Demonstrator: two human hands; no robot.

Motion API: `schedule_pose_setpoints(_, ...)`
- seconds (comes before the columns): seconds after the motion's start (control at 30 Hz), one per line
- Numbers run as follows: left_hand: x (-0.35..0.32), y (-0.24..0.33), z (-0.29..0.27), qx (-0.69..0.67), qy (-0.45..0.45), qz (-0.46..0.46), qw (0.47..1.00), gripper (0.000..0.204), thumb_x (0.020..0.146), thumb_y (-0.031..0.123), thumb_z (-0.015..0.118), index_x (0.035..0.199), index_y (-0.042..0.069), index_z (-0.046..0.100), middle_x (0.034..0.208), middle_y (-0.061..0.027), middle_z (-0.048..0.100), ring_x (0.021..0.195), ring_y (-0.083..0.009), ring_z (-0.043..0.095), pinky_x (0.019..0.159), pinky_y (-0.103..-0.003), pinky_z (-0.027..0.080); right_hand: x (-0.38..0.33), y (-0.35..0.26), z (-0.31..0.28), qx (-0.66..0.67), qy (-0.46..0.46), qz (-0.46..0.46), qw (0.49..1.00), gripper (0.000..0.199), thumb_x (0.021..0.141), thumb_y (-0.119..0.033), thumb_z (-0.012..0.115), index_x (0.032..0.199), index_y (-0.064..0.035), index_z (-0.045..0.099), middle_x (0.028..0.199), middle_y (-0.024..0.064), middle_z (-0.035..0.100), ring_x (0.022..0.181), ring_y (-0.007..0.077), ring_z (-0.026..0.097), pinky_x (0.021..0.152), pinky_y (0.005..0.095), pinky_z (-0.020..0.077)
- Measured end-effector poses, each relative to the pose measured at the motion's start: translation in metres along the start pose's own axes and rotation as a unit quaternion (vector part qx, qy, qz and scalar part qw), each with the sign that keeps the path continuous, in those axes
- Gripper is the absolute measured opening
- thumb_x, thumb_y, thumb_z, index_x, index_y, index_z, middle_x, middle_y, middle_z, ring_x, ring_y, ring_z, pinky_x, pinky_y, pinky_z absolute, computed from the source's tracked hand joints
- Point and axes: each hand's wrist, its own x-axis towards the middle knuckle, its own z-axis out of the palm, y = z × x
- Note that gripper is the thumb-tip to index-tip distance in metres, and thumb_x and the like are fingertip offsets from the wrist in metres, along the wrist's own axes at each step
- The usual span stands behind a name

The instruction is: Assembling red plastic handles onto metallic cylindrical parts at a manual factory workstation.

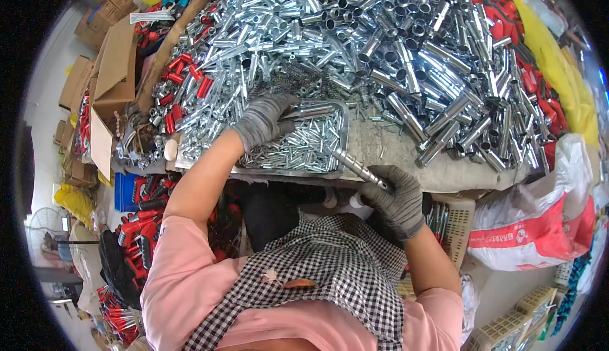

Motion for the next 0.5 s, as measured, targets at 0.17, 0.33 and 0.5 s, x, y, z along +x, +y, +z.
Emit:
schedule_pose_setpoints(0.17,-0.013,0.005,-0.006,-0.134,0.056,-0.002,0.989,0.035,0.079,0.019,0.070,0.109,0.005,0.060,0.101,-0.0163,0.064,0.096,-0.0349,0.060,0.086,-0.041,0.048,-0.009,0.003,0.001,0.038,0.009,-0.002,0.999,0.035,0.077,-0.016,0.073,0.104,0.0033,0.062,0.083,0.0065,0.065,0.074,0.0116,0.060,0.068,0.0265,0.0500)
schedule_pose_setpoints(0.33,-0.050,0.016,-0.049,-0.466,0.008,-0.070,0.882,0.029,0.082,0.013,0.068,0.109,0.003,0.063,0.096,-0.0112,0.065,0.086,-0.0161,0.062,0.072,-0.027,0.051,-0.017,0.013,-0.004,-0.087,0.046,-0.055,0.994,0.029,0.076,-0.011,0.074,0.101,0.0004,0.064,0.084,0.0043,0.065,0.074,0.0095,0.059,0.068,0.0259,0.0494)
schedule_pose_setpoints(0.5,-0.084,0.042,-0.052,-0.452,-0.037,-0.034,0.891,0.026,0.083,0.013,0.066,0.106,0.001,0.063,0.091,-0.0084,0.064,0.081,-0.0149,0.061,0.073,-0.028,0.050,-0.018,0.003,0.010,-0.128,0.008,-0.184,0.974,0.031,0.070,-0.012,0.075,0.098,-0.0014,0.066,0.079,0.0091,0.067,0.068,0.0182,0.066,0.063,0.0279,0.0519)
